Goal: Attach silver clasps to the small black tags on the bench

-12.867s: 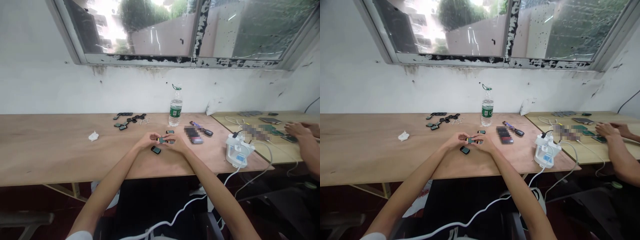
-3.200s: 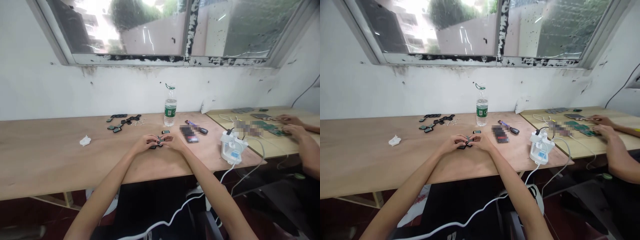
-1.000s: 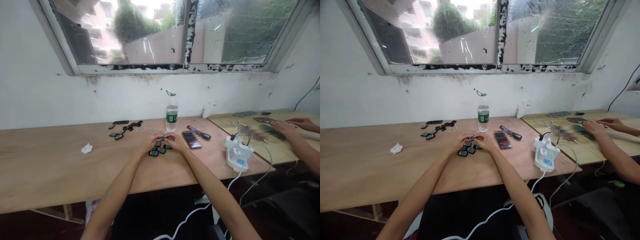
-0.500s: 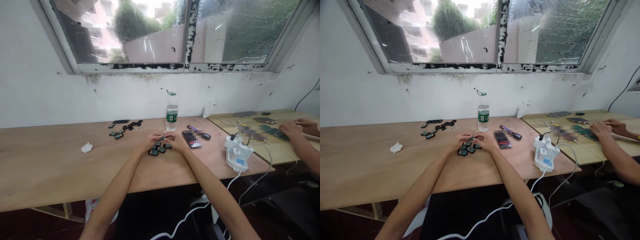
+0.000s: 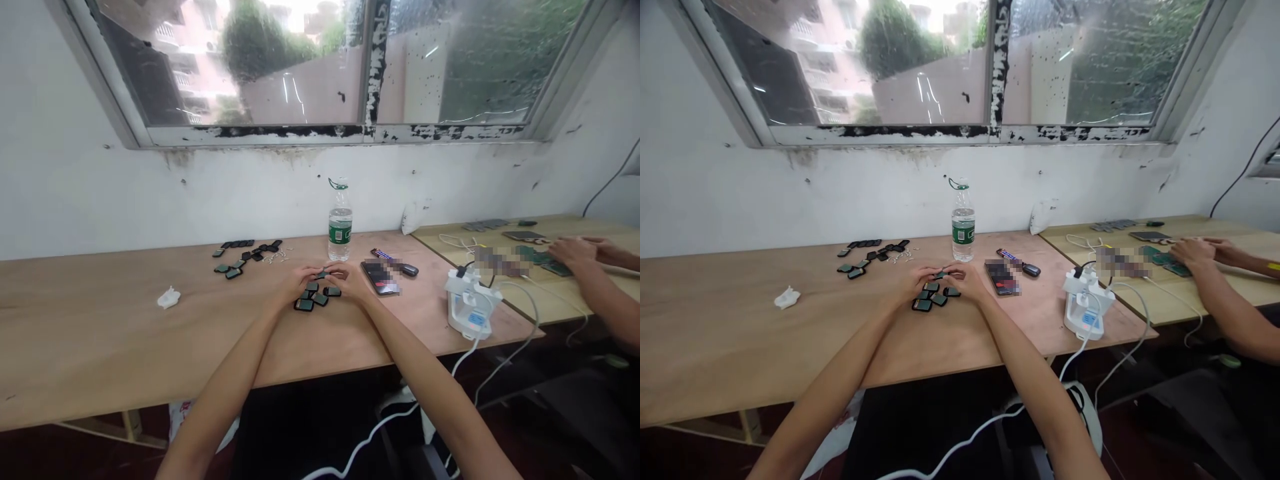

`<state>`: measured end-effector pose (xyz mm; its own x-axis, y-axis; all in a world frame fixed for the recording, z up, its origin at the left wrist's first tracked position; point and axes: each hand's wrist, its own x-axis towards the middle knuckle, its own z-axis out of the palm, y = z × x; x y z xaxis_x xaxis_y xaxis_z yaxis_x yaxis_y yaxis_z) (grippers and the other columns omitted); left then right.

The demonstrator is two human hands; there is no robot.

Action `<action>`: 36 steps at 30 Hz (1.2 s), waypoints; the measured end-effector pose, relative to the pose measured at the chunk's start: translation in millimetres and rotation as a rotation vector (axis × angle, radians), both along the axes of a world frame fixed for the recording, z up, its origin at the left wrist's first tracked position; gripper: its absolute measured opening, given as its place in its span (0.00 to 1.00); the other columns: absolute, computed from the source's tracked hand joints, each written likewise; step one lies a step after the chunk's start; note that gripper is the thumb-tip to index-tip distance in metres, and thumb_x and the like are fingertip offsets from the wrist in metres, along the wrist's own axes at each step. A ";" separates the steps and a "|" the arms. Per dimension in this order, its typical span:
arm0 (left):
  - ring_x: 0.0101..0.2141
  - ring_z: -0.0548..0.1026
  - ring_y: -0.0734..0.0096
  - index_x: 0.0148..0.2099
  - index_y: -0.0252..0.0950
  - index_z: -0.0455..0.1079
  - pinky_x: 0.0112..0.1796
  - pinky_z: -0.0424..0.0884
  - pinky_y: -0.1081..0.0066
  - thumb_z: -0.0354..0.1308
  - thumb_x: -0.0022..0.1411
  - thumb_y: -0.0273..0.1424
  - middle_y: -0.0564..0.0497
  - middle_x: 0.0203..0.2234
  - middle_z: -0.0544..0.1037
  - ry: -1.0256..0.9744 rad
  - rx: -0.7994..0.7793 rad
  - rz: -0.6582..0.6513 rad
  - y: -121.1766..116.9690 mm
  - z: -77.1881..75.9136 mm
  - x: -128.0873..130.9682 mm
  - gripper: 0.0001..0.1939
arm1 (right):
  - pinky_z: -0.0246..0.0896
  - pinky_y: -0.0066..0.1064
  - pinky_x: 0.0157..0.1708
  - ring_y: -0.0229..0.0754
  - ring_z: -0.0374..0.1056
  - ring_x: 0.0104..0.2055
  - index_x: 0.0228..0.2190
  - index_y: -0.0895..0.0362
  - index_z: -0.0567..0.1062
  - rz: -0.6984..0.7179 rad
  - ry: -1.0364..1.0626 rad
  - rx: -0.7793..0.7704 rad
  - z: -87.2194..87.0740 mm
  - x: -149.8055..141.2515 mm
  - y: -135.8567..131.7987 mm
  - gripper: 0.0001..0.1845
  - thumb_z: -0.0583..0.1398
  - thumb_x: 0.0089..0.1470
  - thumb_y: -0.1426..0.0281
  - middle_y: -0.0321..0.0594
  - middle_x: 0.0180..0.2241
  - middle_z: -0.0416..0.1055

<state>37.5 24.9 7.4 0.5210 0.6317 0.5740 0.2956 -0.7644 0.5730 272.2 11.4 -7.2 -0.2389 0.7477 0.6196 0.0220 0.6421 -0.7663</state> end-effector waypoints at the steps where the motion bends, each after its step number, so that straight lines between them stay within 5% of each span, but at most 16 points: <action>1: 0.50 0.83 0.57 0.56 0.38 0.82 0.47 0.84 0.56 0.51 0.76 0.39 0.39 0.53 0.82 -0.003 -0.013 -0.005 0.2 0.2 -0.3 0.20 | 0.80 0.41 0.47 0.49 0.79 0.48 0.41 0.53 0.86 0.001 0.002 -0.001 0.0 -0.1 0.0 0.18 0.70 0.57 0.53 0.48 0.48 0.80; 13: 0.49 0.83 0.54 0.54 0.38 0.84 0.47 0.83 0.56 0.54 0.75 0.47 0.38 0.53 0.83 -0.031 -0.093 -0.013 0.5 1.0 -2.6 0.24 | 0.80 0.41 0.47 0.49 0.80 0.48 0.40 0.53 0.86 0.000 -0.001 0.015 -1.0 -0.2 1.1 0.18 0.70 0.57 0.52 0.49 0.47 0.81; 25: 0.48 0.83 0.57 0.55 0.40 0.82 0.50 0.80 0.57 0.55 0.72 0.33 0.43 0.50 0.84 0.104 0.046 0.072 -1.4 3.9 -3.9 0.17 | 0.80 0.41 0.46 0.50 0.79 0.49 0.39 0.52 0.87 0.015 0.007 -0.003 -0.6 0.2 1.9 0.19 0.71 0.55 0.52 0.48 0.49 0.80; 36: 0.45 0.83 0.58 0.54 0.39 0.78 0.49 0.79 0.58 0.49 0.73 0.32 0.45 0.46 0.86 0.102 0.014 0.125 -5.8 4.4 2.0 0.17 | 0.79 0.42 0.49 0.48 0.80 0.46 0.40 0.53 0.85 0.017 0.034 -0.032 -4.1 -1.1 4.5 0.19 0.73 0.53 0.53 0.46 0.47 0.81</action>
